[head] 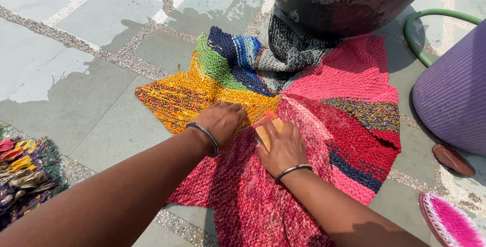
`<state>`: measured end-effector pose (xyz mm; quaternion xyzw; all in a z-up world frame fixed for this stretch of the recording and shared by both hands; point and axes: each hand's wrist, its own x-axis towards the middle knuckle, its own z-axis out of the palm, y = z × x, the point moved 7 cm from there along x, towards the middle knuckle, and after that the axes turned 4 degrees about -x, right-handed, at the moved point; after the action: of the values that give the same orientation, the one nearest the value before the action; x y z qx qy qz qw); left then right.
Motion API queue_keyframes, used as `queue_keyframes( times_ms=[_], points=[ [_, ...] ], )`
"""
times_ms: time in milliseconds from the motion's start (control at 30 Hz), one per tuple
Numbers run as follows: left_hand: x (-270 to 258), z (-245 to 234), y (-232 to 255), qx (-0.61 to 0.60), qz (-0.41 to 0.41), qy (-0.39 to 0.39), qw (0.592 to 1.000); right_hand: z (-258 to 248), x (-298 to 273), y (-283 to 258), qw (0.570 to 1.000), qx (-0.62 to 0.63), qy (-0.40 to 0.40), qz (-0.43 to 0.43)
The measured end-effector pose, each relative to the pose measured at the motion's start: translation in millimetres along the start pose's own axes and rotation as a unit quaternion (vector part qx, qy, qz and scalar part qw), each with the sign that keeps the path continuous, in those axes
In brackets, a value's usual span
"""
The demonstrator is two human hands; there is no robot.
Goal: The person washes a colorful rug by immersing it in a bucket of water and scrubbing its surface with a bar of soap.
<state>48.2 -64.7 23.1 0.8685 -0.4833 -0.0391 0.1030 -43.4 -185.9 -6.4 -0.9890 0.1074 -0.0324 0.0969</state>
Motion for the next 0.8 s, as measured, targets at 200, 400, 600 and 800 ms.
queue_keyframes(
  times_ms=[200, 400, 600, 800],
  points=[
    [2, -60, -17, 0.08, 0.077, -0.073, 0.991, 14, -35, -107, 0.919, -0.026, -0.186, -0.347],
    [5, -53, -60, 0.001, 0.005, 0.06, 0.998, -1, 98, -37, 0.997, -0.018, -0.047, -0.057],
    [11, -22, -105, -0.067, -0.05, 0.142, 0.986, 18, 75, -65, 0.998, 0.02, -0.035, -0.048],
    [-4, -24, -103, -0.096, -0.025, 0.275, 0.956, 21, 14, -150, 0.885, 0.105, -0.06, -0.45]
  ],
)
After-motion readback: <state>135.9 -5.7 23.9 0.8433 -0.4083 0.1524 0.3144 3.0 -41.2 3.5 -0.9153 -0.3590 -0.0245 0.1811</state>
